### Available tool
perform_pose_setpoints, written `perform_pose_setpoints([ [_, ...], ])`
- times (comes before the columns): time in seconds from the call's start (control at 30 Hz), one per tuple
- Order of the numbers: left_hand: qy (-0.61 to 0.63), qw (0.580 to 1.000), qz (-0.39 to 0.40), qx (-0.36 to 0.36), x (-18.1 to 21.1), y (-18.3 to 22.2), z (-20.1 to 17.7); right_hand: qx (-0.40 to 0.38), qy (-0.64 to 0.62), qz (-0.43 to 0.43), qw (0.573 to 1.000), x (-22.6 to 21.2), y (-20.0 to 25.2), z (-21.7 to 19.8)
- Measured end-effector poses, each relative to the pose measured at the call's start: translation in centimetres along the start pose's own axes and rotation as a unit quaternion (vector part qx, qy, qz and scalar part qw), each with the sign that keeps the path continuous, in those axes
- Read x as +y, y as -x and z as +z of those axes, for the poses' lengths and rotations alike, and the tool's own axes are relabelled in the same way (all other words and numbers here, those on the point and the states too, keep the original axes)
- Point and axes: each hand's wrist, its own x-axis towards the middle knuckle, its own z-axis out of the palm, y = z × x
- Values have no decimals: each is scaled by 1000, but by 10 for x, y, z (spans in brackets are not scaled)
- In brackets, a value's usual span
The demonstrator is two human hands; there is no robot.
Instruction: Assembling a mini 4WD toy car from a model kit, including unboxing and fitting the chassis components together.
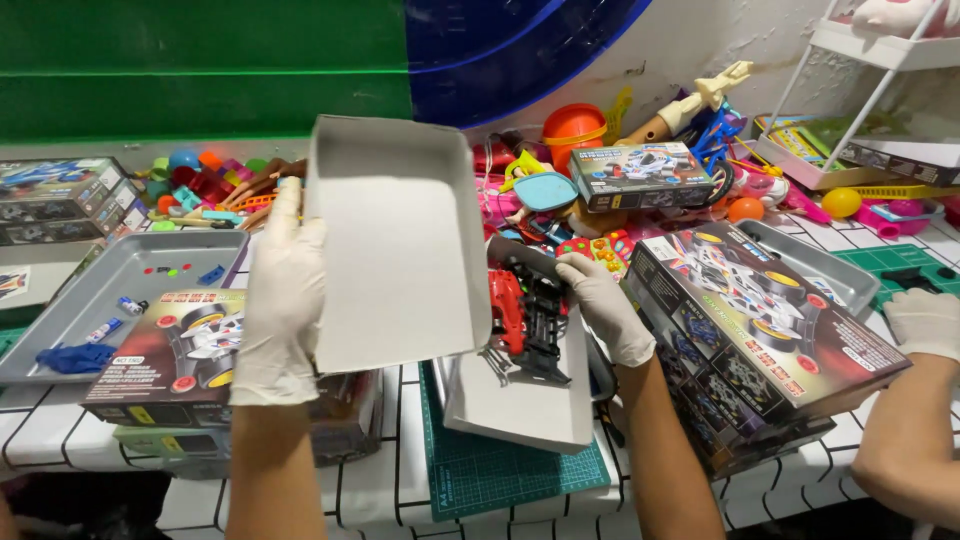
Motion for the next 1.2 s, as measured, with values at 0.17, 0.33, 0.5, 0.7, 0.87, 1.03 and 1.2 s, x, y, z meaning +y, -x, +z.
perform_pose_setpoints([
  [0.17, -21, 999, 5, -28, 36, 24, -53, 26, -4, -11, 1000, -55, 45, -14],
  [0.33, -99, 994, -37, 7, 39, 49, -74, 45, 21, -19, 999, -103, 69, -22],
  [0.5, 53, 996, -43, -57, 23, 69, -40, 123, 104, -99, 982, -138, 75, -29],
  [0.7, 58, 994, -32, -89, 4, 67, -29, 127, 107, -136, 977, -146, 53, -75],
  [0.87, 78, 987, -29, -137, -19, 88, 7, 100, 146, -111, 978, -153, 65, -47],
  [1.03, 105, 979, -89, -149, -42, 110, 49, 39, 207, -20, 977, -123, 59, -14],
  [1.2, 117, 979, -81, -145, -120, 102, 65, -10, 294, 10, 956, -98, 53, 8],
])
